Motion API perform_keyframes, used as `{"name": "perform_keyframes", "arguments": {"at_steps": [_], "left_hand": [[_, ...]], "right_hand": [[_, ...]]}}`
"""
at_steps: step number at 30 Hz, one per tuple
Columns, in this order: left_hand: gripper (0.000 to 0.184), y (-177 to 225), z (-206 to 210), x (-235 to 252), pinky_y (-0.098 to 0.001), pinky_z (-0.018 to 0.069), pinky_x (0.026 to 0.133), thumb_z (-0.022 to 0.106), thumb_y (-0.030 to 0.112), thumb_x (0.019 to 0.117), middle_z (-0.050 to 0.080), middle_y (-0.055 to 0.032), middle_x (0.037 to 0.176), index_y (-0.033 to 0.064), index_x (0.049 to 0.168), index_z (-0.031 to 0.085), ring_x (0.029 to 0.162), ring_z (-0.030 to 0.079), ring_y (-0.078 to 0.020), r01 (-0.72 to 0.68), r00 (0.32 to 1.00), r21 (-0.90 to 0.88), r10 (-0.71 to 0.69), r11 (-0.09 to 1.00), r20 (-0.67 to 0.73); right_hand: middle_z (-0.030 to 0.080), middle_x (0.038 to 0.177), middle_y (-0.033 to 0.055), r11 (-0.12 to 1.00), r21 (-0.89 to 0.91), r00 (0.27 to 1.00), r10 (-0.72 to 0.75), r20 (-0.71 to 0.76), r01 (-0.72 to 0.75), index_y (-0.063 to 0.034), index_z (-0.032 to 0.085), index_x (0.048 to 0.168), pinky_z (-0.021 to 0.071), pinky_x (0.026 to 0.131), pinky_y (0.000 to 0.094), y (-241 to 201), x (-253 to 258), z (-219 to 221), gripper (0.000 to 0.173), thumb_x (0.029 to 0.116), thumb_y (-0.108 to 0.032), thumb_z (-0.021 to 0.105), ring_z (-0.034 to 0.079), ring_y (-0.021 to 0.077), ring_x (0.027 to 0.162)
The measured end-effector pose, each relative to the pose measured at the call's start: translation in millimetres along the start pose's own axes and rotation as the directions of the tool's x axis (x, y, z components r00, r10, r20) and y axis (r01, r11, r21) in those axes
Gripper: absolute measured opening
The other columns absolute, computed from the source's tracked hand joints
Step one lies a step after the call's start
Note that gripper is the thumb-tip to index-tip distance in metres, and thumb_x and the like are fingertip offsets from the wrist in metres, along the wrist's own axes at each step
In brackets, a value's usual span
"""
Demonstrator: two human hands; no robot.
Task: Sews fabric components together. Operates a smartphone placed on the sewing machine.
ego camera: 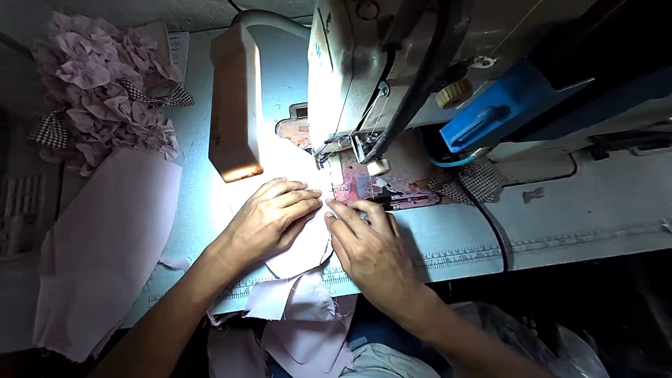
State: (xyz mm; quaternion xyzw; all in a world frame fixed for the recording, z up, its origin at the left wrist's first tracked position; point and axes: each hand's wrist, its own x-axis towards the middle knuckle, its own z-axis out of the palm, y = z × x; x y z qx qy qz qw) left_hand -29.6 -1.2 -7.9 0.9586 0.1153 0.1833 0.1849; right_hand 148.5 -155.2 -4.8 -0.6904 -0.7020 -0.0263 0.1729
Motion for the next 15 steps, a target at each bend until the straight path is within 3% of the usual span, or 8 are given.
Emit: {"name": "perform_keyframes", "arguments": {"at_steps": [3,10,15], "left_hand": [[0.029,-2.7,-1.2,2.0,-0.045,0.0415,0.117,0.055,0.021,0.1018,0.069,-0.0007,0.135,0.0149,0.122,0.075,0.134,0.058,-0.021,-0.009,1.0,0.016,0.008,1.0,0.021],[0.033,-14.5,-5.7,9.9,-0.0452,0.0393,0.118,0.051,0.022,0.1027,0.067,-0.0007,0.137,0.0153,0.125,0.074,0.135,0.057,-0.0218,-0.01,0.998,0.048,0.007,0.999,0.057],[0.034,-26.7,-9.0,18.3,-0.0425,0.0399,0.118,0.049,0.021,0.1043,0.068,-0.003,0.136,0.0128,0.126,0.073,0.134,0.057,-0.0228,-0.015,0.999,0.027,0.014,1.0,0.042]], "right_hand": [[0.069,0.134,-0.0023,0.998,-0.036,0.999,-0.048,0.01,0.048,-0.016,0.076,0.111,0.0447,0.094,0.0477,4.0,4.2,-0.5,0.027,0.1039,-0.022,0.05,0.061,0.0259,0.123],[0.066,0.137,-0.0009,0.998,-0.039,0.998,-0.057,0.011,0.057,-0.0146,0.075,0.112,0.0408,0.097,0.0506,10.8,17.5,3.0,0.027,0.1042,-0.022,0.05,0.058,0.0268,0.124],[0.064,0.141,-0.0014,0.995,-0.055,0.996,-0.08,0.03,0.081,-0.0158,0.074,0.118,0.0406,0.096,0.0523,18.6,31.1,3.7,0.028,0.1037,-0.023,0.05,0.058,0.0286,0.125]]}}
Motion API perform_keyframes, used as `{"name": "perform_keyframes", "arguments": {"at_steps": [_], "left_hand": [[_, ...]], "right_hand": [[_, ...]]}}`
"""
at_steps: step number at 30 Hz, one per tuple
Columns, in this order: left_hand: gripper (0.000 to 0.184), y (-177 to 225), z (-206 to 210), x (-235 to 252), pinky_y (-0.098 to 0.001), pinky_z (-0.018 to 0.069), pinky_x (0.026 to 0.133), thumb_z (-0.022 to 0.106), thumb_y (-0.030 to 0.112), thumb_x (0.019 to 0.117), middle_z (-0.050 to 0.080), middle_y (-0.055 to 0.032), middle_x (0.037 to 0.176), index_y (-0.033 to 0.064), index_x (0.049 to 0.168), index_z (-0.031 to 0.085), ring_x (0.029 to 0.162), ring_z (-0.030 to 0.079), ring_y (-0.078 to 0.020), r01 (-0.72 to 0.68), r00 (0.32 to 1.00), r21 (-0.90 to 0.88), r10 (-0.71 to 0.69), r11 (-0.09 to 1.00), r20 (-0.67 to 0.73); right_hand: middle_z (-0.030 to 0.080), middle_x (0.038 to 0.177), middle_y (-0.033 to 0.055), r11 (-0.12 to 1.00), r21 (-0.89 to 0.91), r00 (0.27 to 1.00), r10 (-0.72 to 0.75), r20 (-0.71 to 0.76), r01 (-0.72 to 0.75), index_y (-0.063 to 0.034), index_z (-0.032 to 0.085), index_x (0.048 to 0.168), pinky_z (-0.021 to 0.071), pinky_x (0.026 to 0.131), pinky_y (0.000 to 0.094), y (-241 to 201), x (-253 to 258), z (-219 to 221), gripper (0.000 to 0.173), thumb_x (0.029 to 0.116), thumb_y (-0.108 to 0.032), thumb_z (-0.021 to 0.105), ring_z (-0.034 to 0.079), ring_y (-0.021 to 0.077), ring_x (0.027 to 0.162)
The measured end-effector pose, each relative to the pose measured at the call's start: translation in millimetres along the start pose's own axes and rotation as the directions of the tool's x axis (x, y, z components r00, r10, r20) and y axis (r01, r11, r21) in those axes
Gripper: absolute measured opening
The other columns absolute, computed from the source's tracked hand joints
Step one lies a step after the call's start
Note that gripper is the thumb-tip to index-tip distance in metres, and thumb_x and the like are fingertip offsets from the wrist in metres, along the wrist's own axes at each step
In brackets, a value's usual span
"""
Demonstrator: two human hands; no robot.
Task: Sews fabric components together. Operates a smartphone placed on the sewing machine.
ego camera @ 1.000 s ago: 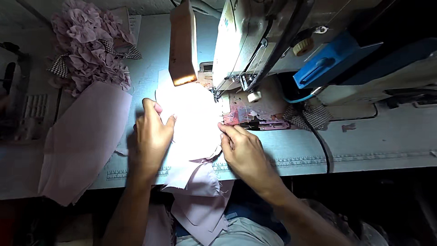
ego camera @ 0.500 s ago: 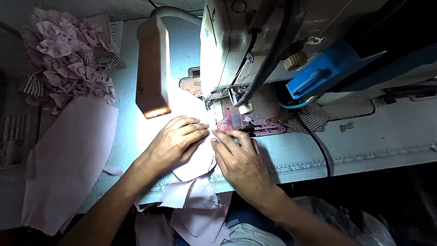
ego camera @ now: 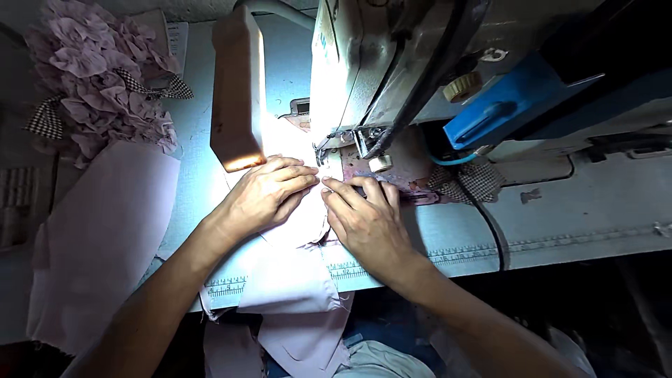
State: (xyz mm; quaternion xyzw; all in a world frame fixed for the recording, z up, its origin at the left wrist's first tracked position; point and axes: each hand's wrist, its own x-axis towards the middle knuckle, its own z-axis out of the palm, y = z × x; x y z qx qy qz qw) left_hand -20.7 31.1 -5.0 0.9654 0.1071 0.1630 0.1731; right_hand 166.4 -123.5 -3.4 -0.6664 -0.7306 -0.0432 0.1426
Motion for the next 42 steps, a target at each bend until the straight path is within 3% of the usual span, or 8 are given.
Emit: {"name": "perform_keyframes", "arguments": {"at_steps": [12,15,20,25,29,34,37,42], "left_hand": [[0.032,-29.2,-5.5,20.3,-0.0362,0.0393,0.116,0.049,0.018,0.1048,0.071,-0.0063,0.128,0.0082,0.122,0.074,0.129,0.06,-0.022,-0.05,0.997,-0.004,0.05,0.999,-0.066],[0.036,-6.0,-15.1,9.7,-0.0441,0.0442,0.111,0.046,0.029,0.1068,0.068,-0.007,0.133,0.014,0.125,0.072,0.129,0.06,-0.0248,0.217,0.974,0.138,-0.205,0.966,-0.096],[0.08,56.5,-17.4,-26.6,-0.0651,0.0484,0.076,0.051,0.078,0.0885,0.062,-0.0256,0.106,0.0009,0.108,0.065,0.102,0.06,-0.0487,0.862,0.5,0.25,-0.822,0.442,-0.273],[0.038,64.4,-19.4,-16.6,-0.0477,0.0482,0.054,0.055,0.046,0.1033,0.058,-0.0083,0.071,0.0077,0.102,0.058,0.063,0.06,-0.0264,0.845,0.522,-0.036,-0.837,0.534,-0.166],[0.052,57.6,-13.6,-13.4,-0.0377,0.0564,0.065,0.079,0.036,0.0869,0.063,-0.0026,0.08,0.0068,0.123,0.054,0.067,0.063,-0.0135,0.765,0.489,-0.442,-0.869,0.468,-0.075],[0.056,56.4,-1.5,-16.5,-0.0278,0.0552,0.057,0.081,0.015,0.0836,0.065,-0.0008,0.079,0.0043,0.125,0.046,0.06,0.063,-0.0078,0.687,0.424,-0.564,-0.883,0.458,-0.201],[0.052,59.6,2.6,-15.3,-0.026,0.0539,0.053,0.08,0.012,0.084,0.065,-0.0001,0.078,0.0054,0.124,0.046,0.058,0.062,-0.0065,0.698,0.415,-0.547,-0.883,0.463,-0.219],[0.058,59.3,8.1,-20.7,-0.0205,0.0568,0.059,0.08,0.017,0.082,0.068,0.0001,0.086,0.0033,0.128,0.048,0.067,0.066,-0.0017,0.646,0.448,-0.55,-0.846,0.529,-0.288]], "right_hand": [[0.065,0.118,0.0105,0.995,0.082,0.997,0.06,-0.047,-0.056,-0.0251,0.074,0.123,0.0415,0.092,0.0554,20.8,26.3,10.3,0.029,0.1038,-0.032,0.054,0.056,0.0357,0.118],[0.067,0.119,0.0089,0.953,0.198,0.958,0.257,-0.126,-0.23,-0.0202,0.074,0.122,0.0457,0.093,0.052,10.3,14.4,5.5,0.03,0.1037,-0.036,0.056,0.06,0.0288,0.114],[0.07,0.081,0.0014,0.873,0.261,0.887,0.449,-0.103,-0.412,-0.0152,0.075,0.093,0.0428,0.083,0.0489,-15.7,-6.1,-5.2,0.043,0.0997,-0.053,0.055,0.064,0.0227,0.084],[0.065,0.08,0.0006,0.824,0.366,0.898,0.432,0.086,-0.432,-0.0143,0.067,0.094,0.0468,0.076,0.0483,-25.9,8.8,-3.9,0.024,0.096,-0.038,0.061,0.064,0.0201,0.08],[0.07,0.082,0.0047,0.72,0.512,0.879,0.442,0.182,-0.468,-0.0083,0.07,0.104,0.0545,0.07,0.0396,-16.2,9.1,-12.5,0.025,0.0988,-0.029,0.057,0.068,0.0177,0.075],[0.071,0.09,0.0047,0.619,0.596,0.859,0.388,0.334,-0.511,-0.0086,0.063,0.126,0.0561,0.078,0.039,-4.5,10.4,-24.9,0.031,0.0998,-0.023,0.057,0.068,0.0175,0.08],[0.072,0.094,0.0082,0.76,0.511,0.916,0.339,0.215,-0.401,-0.0086,0.067,0.123,0.0562,0.082,0.0423,-7.2,2.6,-22.6,0.03,0.1,-0.02,0.052,0.07,0.023,0.088],[0.072,0.111,0.0033,0.959,0.245,0.904,0.228,-0.361,-0.144,-0.0213,0.076,0.116,0.0535,0.089,0.0415,-3.3,-28.7,-46.5,0.025,0.0987,-0.03,0.06,0.066,0.023,0.106]]}}
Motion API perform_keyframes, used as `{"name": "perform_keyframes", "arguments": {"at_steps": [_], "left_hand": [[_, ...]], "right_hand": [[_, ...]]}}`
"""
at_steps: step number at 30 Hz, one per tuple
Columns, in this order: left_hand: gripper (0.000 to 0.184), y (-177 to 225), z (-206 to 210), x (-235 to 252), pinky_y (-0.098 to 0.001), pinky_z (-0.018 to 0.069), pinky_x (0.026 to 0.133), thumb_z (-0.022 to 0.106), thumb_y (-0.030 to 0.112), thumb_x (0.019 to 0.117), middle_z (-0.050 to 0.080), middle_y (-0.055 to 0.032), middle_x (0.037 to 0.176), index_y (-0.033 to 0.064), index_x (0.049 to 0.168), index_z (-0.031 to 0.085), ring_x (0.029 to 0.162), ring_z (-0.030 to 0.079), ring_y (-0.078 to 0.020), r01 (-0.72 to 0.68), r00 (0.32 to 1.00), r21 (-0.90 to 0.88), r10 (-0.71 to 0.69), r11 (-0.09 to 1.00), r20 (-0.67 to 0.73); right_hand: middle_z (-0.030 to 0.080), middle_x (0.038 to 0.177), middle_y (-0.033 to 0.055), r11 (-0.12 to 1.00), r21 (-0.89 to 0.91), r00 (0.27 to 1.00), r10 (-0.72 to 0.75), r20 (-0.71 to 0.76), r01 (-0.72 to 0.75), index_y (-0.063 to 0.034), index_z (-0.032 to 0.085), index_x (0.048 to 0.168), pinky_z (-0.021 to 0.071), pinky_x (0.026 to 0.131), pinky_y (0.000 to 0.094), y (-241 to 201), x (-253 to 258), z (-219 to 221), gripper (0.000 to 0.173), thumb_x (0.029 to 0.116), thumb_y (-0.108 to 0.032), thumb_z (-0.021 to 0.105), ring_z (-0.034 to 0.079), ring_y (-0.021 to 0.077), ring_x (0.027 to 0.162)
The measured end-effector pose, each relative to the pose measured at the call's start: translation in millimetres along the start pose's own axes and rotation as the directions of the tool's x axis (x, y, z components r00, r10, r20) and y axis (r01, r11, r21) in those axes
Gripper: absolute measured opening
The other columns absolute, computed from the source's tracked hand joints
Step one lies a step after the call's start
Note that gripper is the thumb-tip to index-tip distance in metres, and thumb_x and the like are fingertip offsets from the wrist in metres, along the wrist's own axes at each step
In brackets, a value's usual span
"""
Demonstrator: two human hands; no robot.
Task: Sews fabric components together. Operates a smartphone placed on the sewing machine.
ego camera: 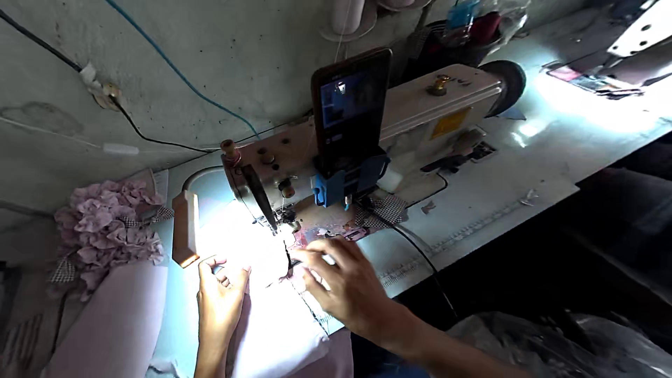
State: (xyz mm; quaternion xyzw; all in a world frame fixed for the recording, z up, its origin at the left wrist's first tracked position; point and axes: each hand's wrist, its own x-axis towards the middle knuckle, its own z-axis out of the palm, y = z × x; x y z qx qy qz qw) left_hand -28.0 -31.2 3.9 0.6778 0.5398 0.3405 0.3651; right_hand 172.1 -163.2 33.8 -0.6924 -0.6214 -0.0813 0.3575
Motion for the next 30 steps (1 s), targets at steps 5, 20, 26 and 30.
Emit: {"name": "perform_keyframes", "arguments": {"at_steps": [5,20,26,30], "left_hand": [[0.061,-5.2,2.0,-1.4,-0.0165,0.054,0.059,0.081,0.022,0.0802,0.066,0.0007,0.087,0.0007,0.129,0.05,0.066,0.063,0.0019,-0.04,0.998,0.017,0.04,0.999,-0.041],[0.065,-3.2,5.6,-2.1,-0.0175,0.0566,0.06,0.08,0.019,0.0798,0.068,-0.0064,0.108,0.0007,0.134,0.049,0.072,0.067,-0.0015,-0.061,0.995,-0.037,0.058,0.997,-0.077],[0.069,-3.2,5.9,-2.3,-0.0176,0.058,0.061,0.08,0.018,0.0797,0.066,-0.008,0.116,-0.0001,0.137,0.047,0.074,0.068,-0.0013,-0.067,0.995,-0.054,0.063,0.996,-0.075],[0.07,-3.5,5.7,-1.7,-0.0182,0.0583,0.061,0.08,0.017,0.0788,0.066,-0.0073,0.112,-0.0002,0.137,0.047,0.074,0.068,-0.002,-0.07,0.995,-0.077,0.064,0.995,-0.072]], "right_hand": [[0.064,0.123,0.0098,0.977,-0.213,0.945,-0.063,-0.321,-0.007,-0.0272,0.071,0.129,0.0391,0.097,0.0511,42.3,25.2,-58.6,0.037,0.0978,-0.014,0.056,0.055,0.0306,0.117],[0.056,0.125,0.0173,0.951,-0.308,0.923,-0.127,-0.364,0.01,-0.0266,0.065,0.142,0.0327,0.095,0.0532,59.3,77.4,-91.0,0.059,0.0915,0.001,0.05,0.049,0.0365,0.115],[0.056,0.12,0.014,0.956,-0.287,0.928,-0.163,-0.334,0.064,-0.0296,0.072,0.13,0.0296,0.097,0.0512,66.3,54.7,-76.3,0.05,0.0925,-0.002,0.054,0.047,0.0333,0.115],[0.058,0.122,0.0131,0.955,-0.291,0.935,-0.157,-0.317,0.062,-0.0298,0.075,0.126,0.0302,0.097,0.0514,66.8,56.6,-71.6,0.049,0.0914,-0.001,0.056,0.048,0.0335,0.115]]}}
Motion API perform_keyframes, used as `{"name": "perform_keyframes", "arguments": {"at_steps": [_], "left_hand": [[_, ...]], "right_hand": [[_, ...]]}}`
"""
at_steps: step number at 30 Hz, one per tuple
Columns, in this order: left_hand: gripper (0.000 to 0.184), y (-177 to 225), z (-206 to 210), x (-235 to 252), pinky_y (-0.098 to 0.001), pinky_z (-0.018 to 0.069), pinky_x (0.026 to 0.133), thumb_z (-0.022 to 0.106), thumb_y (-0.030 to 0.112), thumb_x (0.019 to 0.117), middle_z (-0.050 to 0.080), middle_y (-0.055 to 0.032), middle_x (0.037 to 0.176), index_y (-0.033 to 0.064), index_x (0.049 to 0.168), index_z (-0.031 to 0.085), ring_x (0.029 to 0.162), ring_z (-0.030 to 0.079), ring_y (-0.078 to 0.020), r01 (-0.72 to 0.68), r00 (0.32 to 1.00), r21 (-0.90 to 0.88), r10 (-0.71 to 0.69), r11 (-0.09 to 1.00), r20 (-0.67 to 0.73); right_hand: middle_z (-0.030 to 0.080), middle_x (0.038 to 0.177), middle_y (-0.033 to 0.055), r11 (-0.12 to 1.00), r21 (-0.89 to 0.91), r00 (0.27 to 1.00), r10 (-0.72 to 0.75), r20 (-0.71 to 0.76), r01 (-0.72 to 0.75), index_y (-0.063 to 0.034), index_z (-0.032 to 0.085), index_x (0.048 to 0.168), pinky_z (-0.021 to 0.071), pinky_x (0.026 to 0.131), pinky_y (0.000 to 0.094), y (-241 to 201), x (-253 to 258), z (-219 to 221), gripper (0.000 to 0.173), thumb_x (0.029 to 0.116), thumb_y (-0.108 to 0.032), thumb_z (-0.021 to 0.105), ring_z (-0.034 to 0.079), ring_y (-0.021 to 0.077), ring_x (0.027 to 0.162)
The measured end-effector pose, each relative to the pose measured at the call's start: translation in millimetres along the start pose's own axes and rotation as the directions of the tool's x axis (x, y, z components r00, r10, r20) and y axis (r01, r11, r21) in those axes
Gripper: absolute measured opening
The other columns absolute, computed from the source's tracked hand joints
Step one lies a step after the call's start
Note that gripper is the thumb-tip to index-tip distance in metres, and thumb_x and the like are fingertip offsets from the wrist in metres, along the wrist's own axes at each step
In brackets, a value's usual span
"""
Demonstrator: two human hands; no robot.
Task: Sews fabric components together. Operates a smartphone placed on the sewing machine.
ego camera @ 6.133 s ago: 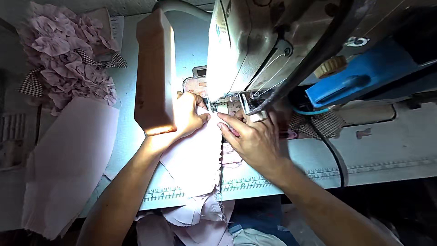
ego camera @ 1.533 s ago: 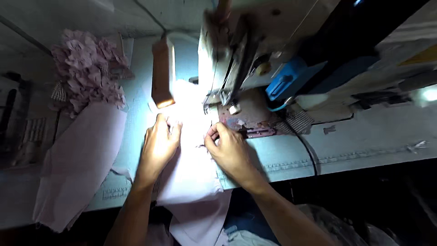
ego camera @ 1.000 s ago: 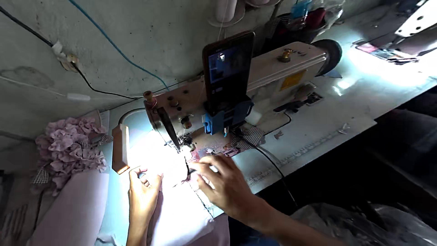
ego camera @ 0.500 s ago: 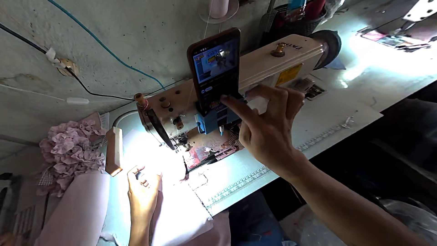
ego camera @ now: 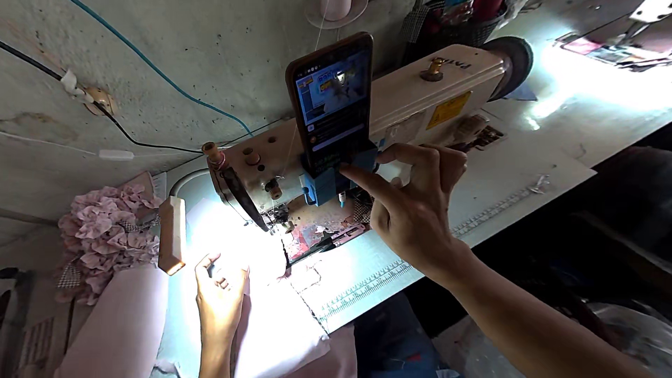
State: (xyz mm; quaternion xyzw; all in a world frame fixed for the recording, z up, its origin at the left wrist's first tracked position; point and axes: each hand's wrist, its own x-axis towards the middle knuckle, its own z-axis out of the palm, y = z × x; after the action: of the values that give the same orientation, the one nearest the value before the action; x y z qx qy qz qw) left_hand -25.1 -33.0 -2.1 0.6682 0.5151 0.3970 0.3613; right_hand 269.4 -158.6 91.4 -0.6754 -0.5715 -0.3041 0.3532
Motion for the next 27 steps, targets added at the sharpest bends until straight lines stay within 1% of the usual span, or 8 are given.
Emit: {"name": "perform_keyframes", "arguments": {"at_steps": [3,5,8,13,15,18,23,27], "left_hand": [[0.071,-2.2,0.7,0.4,-0.018,0.0585,0.061,0.08,0.017,0.0782,0.066,-0.0083,0.114,-0.0012,0.138,0.046,0.074,0.068,-0.0017,-0.01,1.0,-0.023,0.01,1.0,-0.002],[0.071,-2.9,0.7,0.2,-0.0184,0.0592,0.063,0.08,0.017,0.0783,0.065,-0.0104,0.12,-0.0011,0.138,0.047,0.077,0.069,-0.0026,-0.002,1.0,-0.021,0.002,1.0,-0.002],[0.071,-2.6,0.6,0.4,-0.0186,0.0593,0.062,0.08,0.016,0.0788,0.065,-0.0105,0.121,-0.0008,0.139,0.046,0.076,0.069,-0.003,0.009,1.0,-0.025,-0.009,1.0,-0.001],[0.069,-2.4,0.2,0.2,-0.0184,0.0592,0.062,0.08,0.016,0.0799,0.064,-0.0103,0.124,0.0004,0.139,0.047,0.076,0.069,-0.0025,0.002,1.0,-0.01,-0.002,1.0,0.004],[0.069,-2.3,0.2,0.3,-0.0179,0.0586,0.062,0.08,0.016,0.0797,0.064,-0.01,0.122,0.0004,0.138,0.047,0.076,0.069,-0.0021,-0.002,1.0,0.001,0.002,1.0,0.005],[0.07,-3.2,0.2,0.7,-0.0183,0.0591,0.062,0.081,0.017,0.079,0.066,-0.0092,0.116,-0.0004,0.137,0.047,0.075,0.069,-0.0026,-0.01,1.0,-0.014,0.01,1.0,0.002],[0.069,-2.5,0.0,-0.1,-0.018,0.0586,0.062,0.081,0.018,0.079,0.064,-0.0096,0.121,0.0006,0.137,0.048,0.077,0.068,-0.0024,-0.013,1.0,0.007,0.013,1.0,0.001],[0.069,-1.8,0.5,-0.5,-0.0176,0.0578,0.061,0.08,0.018,0.0795,0.066,-0.0092,0.117,-0.0001,0.138,0.048,0.075,0.068,-0.0018,-0.004,1.0,0.016,0.004,1.0,0.0]], "right_hand": [[0.058,0.123,0.0128,1.0,-0.007,1.0,0.014,-0.006,-0.014,-0.03,0.073,0.13,0.031,0.096,0.0522,0.0,5.7,0.1,0.05,0.0912,-0.001,0.057,0.048,0.034,0.115],[0.058,0.124,0.0138,1.0,-0.011,1.0,0.02,-0.01,-0.021,-0.0288,0.072,0.132,0.0311,0.095,0.0528,-0.3,9.2,-1.0,0.051,0.0911,-0.001,0.057,0.048,0.0348,0.115],[0.057,0.122,0.0143,1.0,-0.003,0.999,0.031,-0.03,-0.031,-0.027,0.07,0.134,0.0316,0.096,0.0523,-2.5,10.0,-2.9,0.053,0.0916,0.0,0.054,0.049,0.0339,0.114],[0.057,0.122,0.0126,1.0,0.004,1.0,0.021,-0.006,-0.021,-0.0291,0.074,0.127,0.0301,0.096,0.0507,-3.3,-1.5,-1.2,0.05,0.0907,0.0,0.055,0.047,0.0329,0.115],[0.058,0.121,0.0124,1.0,-0.008,1.0,0.019,0.0,-0.019,-0.0289,0.074,0.126,0.0311,0.095,0.0504,-2.3,-2.2,1.0,0.05,0.0901,0.0,0.056,0.048,0.0332,0.114],[0.058,0.121,0.0133,0.999,-0.017,0.999,0.038,-0.007,-0.038,-0.028,0.072,0.132,0.0318,0.093,0.0507,-2.0,6.7,0.7,0.053,0.0899,0.001,0.055,0.049,0.0337,0.113],[0.057,0.121,0.0144,0.998,-0.008,0.998,0.054,-0.034,-0.054,-0.0261,0.067,0.139,0.0326,0.093,0.0505,-1.5,15.1,-3.6,0.055,0.0926,0.0,0.053,0.049,0.0336,0.112],[0.057,0.12,0.0132,0.999,0.014,0.999,0.033,-0.041,-0.033,-0.0275,0.072,0.13,0.032,0.095,0.0503,-0.7,1.3,-2.2,0.051,0.0903,0.0,0.055,0.049,0.0331,0.114]]}}
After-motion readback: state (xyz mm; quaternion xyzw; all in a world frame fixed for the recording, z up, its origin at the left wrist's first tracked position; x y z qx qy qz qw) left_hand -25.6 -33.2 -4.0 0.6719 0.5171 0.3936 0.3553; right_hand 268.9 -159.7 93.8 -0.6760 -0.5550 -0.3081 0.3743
